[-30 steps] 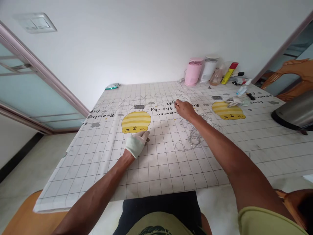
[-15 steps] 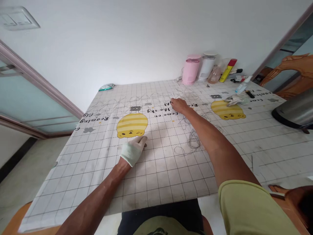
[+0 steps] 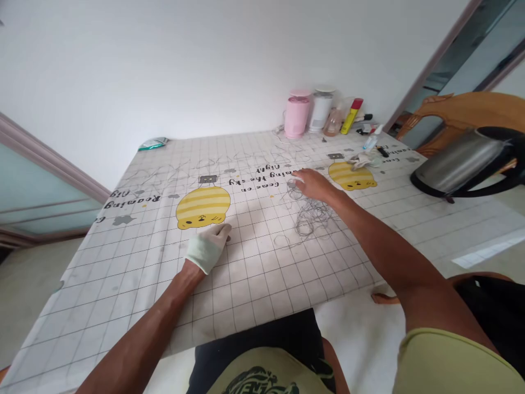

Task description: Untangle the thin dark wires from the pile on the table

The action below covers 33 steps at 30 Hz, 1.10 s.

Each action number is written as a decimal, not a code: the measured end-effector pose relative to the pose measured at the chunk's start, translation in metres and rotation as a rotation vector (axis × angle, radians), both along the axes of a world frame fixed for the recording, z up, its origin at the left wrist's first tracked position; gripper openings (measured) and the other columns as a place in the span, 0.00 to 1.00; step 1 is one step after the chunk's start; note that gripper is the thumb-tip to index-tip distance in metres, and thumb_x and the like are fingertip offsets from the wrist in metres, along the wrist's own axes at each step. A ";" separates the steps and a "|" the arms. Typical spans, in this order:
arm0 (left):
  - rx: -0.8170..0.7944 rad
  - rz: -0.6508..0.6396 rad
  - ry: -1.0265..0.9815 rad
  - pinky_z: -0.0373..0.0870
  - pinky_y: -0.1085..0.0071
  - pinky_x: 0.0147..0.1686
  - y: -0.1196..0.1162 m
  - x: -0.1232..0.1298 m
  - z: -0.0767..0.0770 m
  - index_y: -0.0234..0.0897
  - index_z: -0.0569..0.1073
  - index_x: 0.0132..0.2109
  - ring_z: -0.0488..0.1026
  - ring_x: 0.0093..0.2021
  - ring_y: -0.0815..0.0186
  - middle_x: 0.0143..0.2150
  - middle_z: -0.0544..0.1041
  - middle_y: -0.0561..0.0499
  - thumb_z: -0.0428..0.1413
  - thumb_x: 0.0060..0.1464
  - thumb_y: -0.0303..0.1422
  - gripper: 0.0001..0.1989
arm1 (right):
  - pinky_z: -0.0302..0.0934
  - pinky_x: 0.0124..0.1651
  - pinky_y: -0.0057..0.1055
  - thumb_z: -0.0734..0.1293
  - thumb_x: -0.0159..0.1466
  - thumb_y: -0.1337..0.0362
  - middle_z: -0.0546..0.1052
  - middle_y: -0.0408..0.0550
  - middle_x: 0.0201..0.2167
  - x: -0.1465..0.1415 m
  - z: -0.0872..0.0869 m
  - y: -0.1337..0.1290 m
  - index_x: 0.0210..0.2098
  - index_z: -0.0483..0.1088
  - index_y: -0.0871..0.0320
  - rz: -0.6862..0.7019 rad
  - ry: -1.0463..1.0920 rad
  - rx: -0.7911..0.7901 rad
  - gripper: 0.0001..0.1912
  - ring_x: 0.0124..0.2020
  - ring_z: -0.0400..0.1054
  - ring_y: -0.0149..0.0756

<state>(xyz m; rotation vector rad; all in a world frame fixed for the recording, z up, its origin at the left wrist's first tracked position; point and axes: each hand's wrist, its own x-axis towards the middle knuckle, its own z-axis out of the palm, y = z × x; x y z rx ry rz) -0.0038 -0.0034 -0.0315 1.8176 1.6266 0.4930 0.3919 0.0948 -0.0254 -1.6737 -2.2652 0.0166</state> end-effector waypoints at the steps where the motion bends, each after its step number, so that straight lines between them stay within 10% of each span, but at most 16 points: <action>1: 0.009 -0.003 0.013 0.67 0.66 0.41 0.000 0.000 0.000 0.47 0.80 0.38 0.78 0.40 0.57 0.37 0.84 0.53 0.50 0.65 0.43 0.15 | 0.59 0.66 0.47 0.60 0.74 0.55 0.72 0.62 0.66 0.000 -0.007 -0.013 0.65 0.71 0.60 0.056 -0.020 -0.024 0.25 0.66 0.65 0.54; 8: 0.038 -0.037 0.068 0.67 0.67 0.41 -0.002 0.001 -0.002 0.47 0.81 0.42 0.78 0.43 0.58 0.41 0.85 0.52 0.49 0.65 0.39 0.15 | 0.43 0.75 0.57 0.56 0.76 0.48 0.56 0.53 0.77 0.002 -0.046 -0.085 0.74 0.60 0.51 0.126 -0.130 -0.133 0.31 0.78 0.44 0.56; 18: 0.018 -0.061 0.154 0.66 0.65 0.41 0.000 0.003 -0.004 0.48 0.82 0.45 0.78 0.42 0.56 0.43 0.85 0.51 0.48 0.66 0.43 0.17 | 0.54 0.71 0.56 0.56 0.75 0.53 0.67 0.62 0.70 0.105 -0.046 -0.122 0.68 0.68 0.61 -0.014 -0.191 0.016 0.29 0.71 0.59 0.56; 26: 0.045 -0.070 0.166 0.67 0.65 0.43 0.000 0.003 -0.005 0.47 0.82 0.45 0.78 0.43 0.56 0.44 0.85 0.51 0.48 0.67 0.42 0.17 | 0.61 0.62 0.47 0.60 0.74 0.58 0.77 0.62 0.56 0.017 -0.013 -0.086 0.63 0.70 0.64 -0.022 -0.116 0.126 0.23 0.59 0.68 0.54; 33: 0.079 -0.109 0.181 0.67 0.66 0.42 -0.001 0.001 -0.005 0.47 0.82 0.44 0.77 0.42 0.57 0.44 0.84 0.51 0.48 0.67 0.41 0.17 | 0.61 0.51 0.42 0.62 0.75 0.60 0.77 0.64 0.47 -0.059 -0.025 -0.064 0.44 0.78 0.65 -0.076 -0.296 -0.039 0.16 0.50 0.68 0.53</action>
